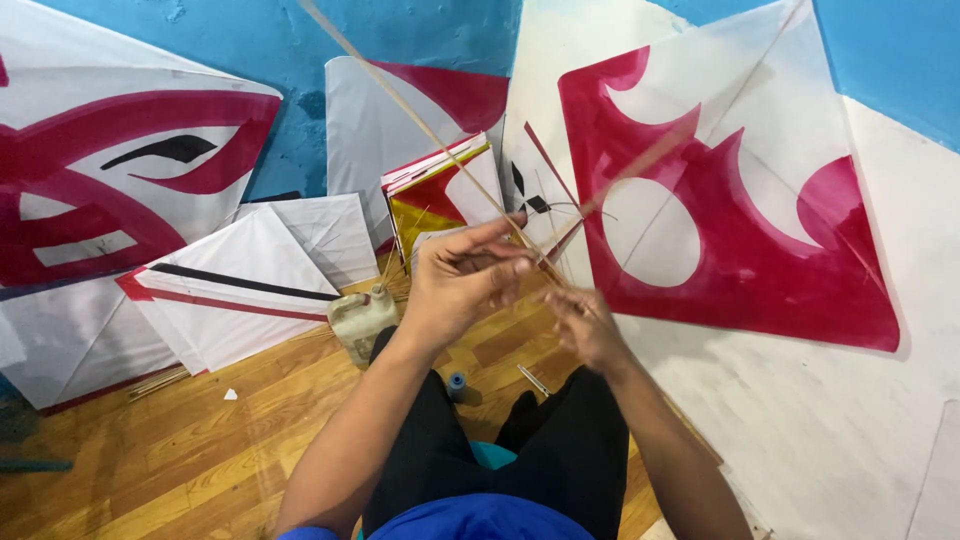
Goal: Assembling a kite frame by tying wooden sticks together with thread.
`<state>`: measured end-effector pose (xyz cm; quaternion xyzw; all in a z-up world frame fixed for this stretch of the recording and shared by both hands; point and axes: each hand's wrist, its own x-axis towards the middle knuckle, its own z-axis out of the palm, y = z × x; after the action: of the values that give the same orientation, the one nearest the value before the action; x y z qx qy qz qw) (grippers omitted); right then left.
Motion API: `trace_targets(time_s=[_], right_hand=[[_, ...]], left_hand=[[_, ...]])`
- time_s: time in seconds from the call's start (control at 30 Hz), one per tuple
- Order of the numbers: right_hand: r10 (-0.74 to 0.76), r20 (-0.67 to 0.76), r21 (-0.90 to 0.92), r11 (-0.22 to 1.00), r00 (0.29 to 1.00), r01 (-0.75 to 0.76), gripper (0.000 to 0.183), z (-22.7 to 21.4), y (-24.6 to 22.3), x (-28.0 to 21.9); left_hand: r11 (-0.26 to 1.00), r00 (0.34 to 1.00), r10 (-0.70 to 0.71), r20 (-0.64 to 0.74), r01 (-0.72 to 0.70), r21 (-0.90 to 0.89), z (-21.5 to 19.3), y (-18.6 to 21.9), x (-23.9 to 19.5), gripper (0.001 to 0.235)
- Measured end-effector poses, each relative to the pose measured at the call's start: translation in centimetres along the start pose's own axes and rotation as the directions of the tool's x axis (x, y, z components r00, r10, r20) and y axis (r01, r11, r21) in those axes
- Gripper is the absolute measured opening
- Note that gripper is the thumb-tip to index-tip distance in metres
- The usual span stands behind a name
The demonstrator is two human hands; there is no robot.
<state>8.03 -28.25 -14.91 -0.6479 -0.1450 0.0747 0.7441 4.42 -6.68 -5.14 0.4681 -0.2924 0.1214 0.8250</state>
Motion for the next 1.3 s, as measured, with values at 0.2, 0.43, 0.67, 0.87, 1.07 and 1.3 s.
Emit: trace_targets(time_s=[0.2,0.43,0.67,0.87,1.07,1.3], right_hand=[[0.023,0.17,-0.09,0.996,0.985,-0.008,0.032,0.4,1.6,-5.0],[-0.365,0.275,-0.639,0.622,0.89,0.453,0.014,1.8,-8.0,-10.3],[-0.61,0.276,-0.849,0.208,0.742,0.487,0.013,-5.0,-11.7,-9.3],[-0.595,0.244,-0.842,0.261,0.766,0.472,0.009,-6.0,-16.2,-4.6],[-0.562,0.185,-0.73,0.471,0.806,0.496,0.011,-4.4,-14.2,0.1],[-0.356,0.107,-0.456,0.812,0.928,0.364,0.016,-2.4,-5.8,2.9]], left_hand=[[0.981,0.969,0.082,-0.232,-0.037,0.193,-1.7,-0.4,0.5,0.046],[0.654,0.992,0.085,-0.097,0.018,0.756,-1.8,3.2,0.0,0.038],[0.591,0.989,-0.068,0.135,-0.068,0.803,-2.7,4.9,-1.0,0.031],[0.75,0.929,-0.223,0.295,-0.03,0.661,-2.9,4.8,-1.6,0.033],[0.881,0.867,-0.215,0.45,-0.027,0.472,-2.1,2.8,-2.6,0.035],[0.993,0.969,-0.107,0.224,0.094,0.069,-3.0,-2.4,-3.7,0.049]])
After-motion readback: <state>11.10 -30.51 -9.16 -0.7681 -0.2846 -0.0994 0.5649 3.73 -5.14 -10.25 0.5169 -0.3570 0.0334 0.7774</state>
